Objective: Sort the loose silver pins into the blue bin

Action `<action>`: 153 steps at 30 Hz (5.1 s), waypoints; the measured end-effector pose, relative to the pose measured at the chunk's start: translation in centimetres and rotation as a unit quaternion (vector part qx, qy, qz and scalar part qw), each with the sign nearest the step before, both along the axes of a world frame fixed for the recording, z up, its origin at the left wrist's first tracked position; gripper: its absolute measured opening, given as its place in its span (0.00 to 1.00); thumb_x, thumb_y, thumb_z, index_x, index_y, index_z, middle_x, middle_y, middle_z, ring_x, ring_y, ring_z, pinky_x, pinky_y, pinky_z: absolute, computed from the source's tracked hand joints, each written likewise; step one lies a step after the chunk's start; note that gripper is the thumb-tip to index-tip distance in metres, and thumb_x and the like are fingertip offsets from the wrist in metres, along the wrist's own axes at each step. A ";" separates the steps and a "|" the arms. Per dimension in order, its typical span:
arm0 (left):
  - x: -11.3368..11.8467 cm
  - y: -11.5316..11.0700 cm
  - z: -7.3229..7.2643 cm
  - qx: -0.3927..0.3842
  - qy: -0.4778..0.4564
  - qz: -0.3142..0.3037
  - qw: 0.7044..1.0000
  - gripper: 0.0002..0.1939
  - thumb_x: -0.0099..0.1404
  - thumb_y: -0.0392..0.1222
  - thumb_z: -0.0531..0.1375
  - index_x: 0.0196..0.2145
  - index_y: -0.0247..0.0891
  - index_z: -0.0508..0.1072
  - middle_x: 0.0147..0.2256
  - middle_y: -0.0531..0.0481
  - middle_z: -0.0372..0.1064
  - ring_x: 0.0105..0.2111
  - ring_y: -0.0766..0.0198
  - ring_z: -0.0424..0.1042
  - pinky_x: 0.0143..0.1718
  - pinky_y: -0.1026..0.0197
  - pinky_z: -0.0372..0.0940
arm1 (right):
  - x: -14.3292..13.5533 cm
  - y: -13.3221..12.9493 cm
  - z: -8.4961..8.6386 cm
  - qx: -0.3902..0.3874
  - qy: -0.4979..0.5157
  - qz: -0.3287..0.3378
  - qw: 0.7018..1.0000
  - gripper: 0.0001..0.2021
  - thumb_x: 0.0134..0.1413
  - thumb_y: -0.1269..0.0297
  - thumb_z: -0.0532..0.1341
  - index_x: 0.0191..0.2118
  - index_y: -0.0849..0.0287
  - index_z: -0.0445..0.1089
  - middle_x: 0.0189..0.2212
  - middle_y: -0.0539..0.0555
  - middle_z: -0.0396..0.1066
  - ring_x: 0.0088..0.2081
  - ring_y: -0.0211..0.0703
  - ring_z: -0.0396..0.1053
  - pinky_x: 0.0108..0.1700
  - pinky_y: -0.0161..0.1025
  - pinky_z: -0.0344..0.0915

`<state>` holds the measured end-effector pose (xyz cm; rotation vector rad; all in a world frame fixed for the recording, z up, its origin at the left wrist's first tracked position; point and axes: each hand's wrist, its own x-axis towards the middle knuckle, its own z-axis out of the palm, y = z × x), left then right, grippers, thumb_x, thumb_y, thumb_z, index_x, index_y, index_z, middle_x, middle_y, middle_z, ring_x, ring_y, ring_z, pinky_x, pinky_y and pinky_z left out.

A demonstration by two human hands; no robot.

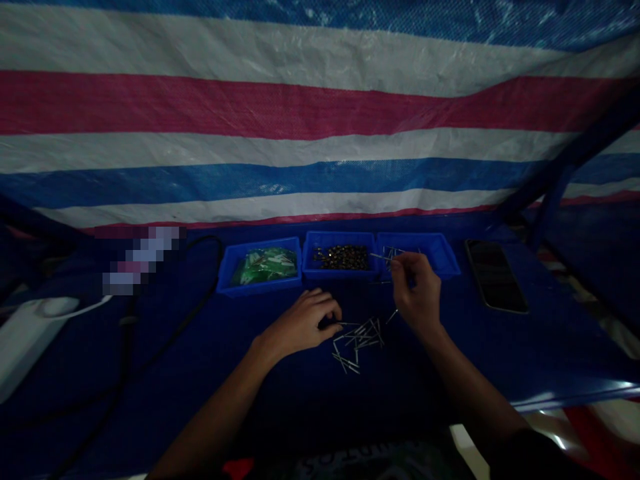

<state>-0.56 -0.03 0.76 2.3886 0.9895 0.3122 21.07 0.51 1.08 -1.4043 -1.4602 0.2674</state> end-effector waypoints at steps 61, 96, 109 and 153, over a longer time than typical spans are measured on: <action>0.5 0.1 -0.7 -0.007 -0.063 0.108 0.992 0.05 0.66 0.39 0.50 0.35 0.37 0.64 0.33 0.51 0.68 0.33 0.64 0.68 0.34 0.61 0.61 | -1.7 -0.4 -1.1 -0.175 -0.175 0.276 0.929 0.06 0.58 0.64 0.51 0.36 0.59 0.62 0.32 0.54 0.69 0.34 0.40 0.67 0.37 0.36 0.60; 0.4 0.0 -0.7 0.026 -0.018 0.071 0.997 0.04 0.66 0.39 0.50 0.36 0.38 0.63 0.35 0.50 0.68 0.36 0.62 0.67 0.39 0.58 0.62 | 0.8 -0.3 0.2 -0.179 -0.253 -0.005 0.951 0.11 0.54 0.58 0.54 0.33 0.56 0.70 0.17 0.49 0.66 0.20 0.38 0.64 0.24 0.33 0.49; 0.5 0.1 -0.7 0.027 -0.006 0.067 0.997 0.04 0.66 0.38 0.50 0.35 0.39 0.63 0.33 0.51 0.67 0.35 0.62 0.67 0.39 0.57 0.60 | -0.2 -0.6 -0.1 -0.332 -0.386 0.046 0.860 0.14 0.58 0.61 0.50 0.45 0.51 0.69 0.31 0.61 0.73 0.31 0.53 0.72 0.32 0.44 0.61; 0.8 -0.3 -0.6 -0.044 -0.123 0.091 0.987 0.11 0.67 0.42 0.47 0.34 0.37 0.67 0.29 0.51 0.66 0.30 0.67 0.67 0.32 0.65 0.61 | -1.4 -1.5 0.1 -0.075 -0.102 0.262 0.957 0.05 0.52 0.68 0.53 0.28 0.58 0.62 0.23 0.50 0.65 0.26 0.36 0.63 0.31 0.33 0.59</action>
